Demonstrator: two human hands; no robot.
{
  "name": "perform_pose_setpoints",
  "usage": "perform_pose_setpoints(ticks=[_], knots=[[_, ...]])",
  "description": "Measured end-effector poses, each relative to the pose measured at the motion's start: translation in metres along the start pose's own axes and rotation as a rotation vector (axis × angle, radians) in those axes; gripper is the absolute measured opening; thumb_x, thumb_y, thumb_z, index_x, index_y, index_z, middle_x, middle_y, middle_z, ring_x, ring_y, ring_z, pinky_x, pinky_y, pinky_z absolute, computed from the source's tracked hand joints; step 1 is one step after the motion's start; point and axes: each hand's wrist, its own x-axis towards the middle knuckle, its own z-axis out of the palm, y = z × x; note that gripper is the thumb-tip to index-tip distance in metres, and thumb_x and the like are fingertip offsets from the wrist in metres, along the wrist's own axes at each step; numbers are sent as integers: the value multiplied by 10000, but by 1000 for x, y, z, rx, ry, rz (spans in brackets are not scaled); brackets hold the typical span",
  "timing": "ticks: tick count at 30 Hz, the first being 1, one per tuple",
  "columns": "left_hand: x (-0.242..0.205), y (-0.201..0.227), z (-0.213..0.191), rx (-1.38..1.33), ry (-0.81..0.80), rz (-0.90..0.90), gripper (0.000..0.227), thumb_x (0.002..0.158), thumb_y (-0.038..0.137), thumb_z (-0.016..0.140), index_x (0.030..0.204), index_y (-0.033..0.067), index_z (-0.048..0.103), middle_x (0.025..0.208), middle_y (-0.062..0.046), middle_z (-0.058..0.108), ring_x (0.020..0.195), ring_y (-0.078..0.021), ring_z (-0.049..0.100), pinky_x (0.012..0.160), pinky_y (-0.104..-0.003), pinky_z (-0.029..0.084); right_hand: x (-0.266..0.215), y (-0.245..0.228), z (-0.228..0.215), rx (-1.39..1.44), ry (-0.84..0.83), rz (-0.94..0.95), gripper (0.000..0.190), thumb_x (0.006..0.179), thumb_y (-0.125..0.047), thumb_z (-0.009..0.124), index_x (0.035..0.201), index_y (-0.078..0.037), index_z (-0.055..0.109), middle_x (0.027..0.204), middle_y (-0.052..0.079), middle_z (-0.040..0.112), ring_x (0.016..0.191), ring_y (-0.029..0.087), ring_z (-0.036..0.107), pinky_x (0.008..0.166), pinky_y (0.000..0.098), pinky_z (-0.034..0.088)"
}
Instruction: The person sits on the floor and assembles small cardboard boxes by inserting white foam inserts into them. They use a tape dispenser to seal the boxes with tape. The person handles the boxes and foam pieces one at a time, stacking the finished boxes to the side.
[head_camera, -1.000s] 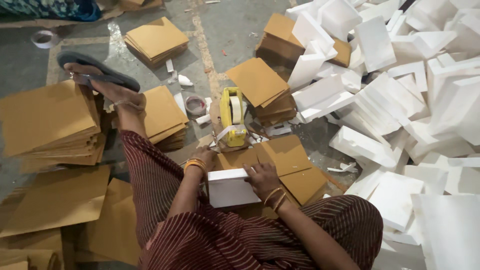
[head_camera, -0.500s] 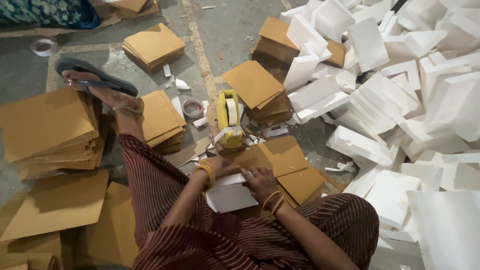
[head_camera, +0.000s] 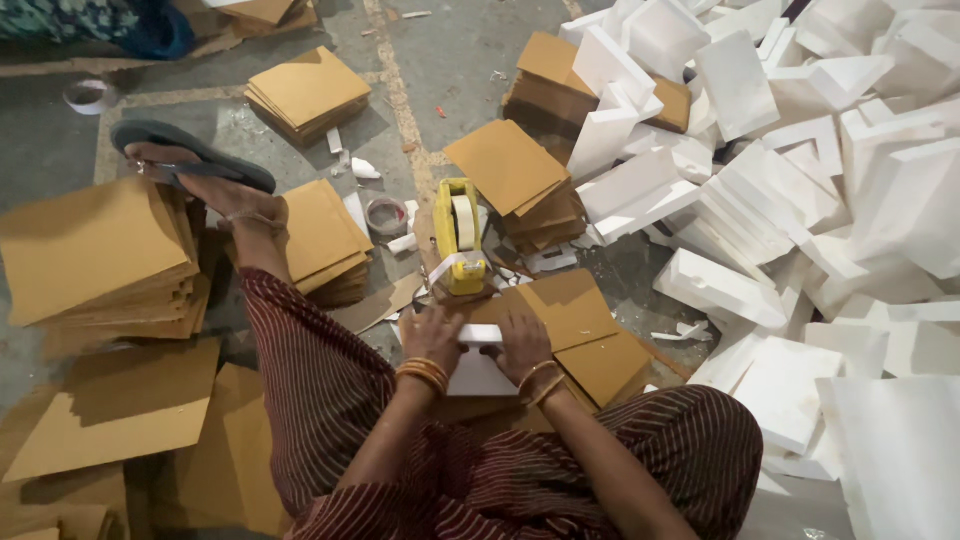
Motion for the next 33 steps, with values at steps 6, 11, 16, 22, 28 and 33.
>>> perform_pose_setpoints(ticks=[6, 11, 16, 22, 28, 33], knots=[[-5, -12, 5, -109, 74, -3, 594, 721, 423, 855, 1221, 169, 661, 1146, -131, 638, 1096, -339, 576, 1037, -531, 364, 3, 12, 4, 435, 59, 83, 698, 695, -352, 868, 1267, -52, 604, 1128, 155, 629, 1042, 317, 608, 916, 442, 488], [-6, -11, 8, -98, 107, -15, 637, 673, 400, 872, 1219, 153, 659, 1128, -150, 646, 1112, -369, 573, 1085, -601, 288, 7, 23, 40, 993, 321, 306, 523, 918, -284, 729, 1334, -2, 584, 1275, 153, 627, 1185, 266, 594, 1009, 393, 486], [-3, -5, -2, 10, -20, -33, 626, 768, 372, 824, 1314, 147, 615, 1078, -126, 658, 1107, -330, 579, 1198, -583, 258, 5, 37, 60, 1410, 183, 460, 464, 1018, -271, 581, 1379, 15, 530, 1315, 120, 595, 1220, 212, 574, 1029, 336, 484], [2, -4, -15, 53, -108, 2, 452, 792, 319, 788, 1204, 208, 639, 1230, -136, 627, 1099, -318, 574, 942, -488, 377, 0, 29, 61, 1128, 181, 316, 532, 874, -36, 588, 1401, 12, 531, 1347, 127, 553, 1178, 224, 602, 1016, 351, 507], [6, 3, 6, 121, -106, 24, 503, 727, 374, 827, 1100, 104, 626, 1132, -138, 636, 1131, -310, 572, 977, -463, 389, -2, 38, 75, 1097, 239, 345, 490, 887, 24, 669, 1367, 5, 573, 1299, 144, 611, 1209, 219, 590, 1004, 352, 511], [-12, -3, 13, -114, 38, 61, 497, 752, 390, 826, 1081, 79, 621, 1040, -102, 649, 1053, -301, 603, 943, -442, 422, -2, 77, 107, 1273, 127, 307, 416, 945, -45, 663, 1350, 7, 586, 1261, 87, 674, 1157, 175, 648, 1019, 308, 520]])
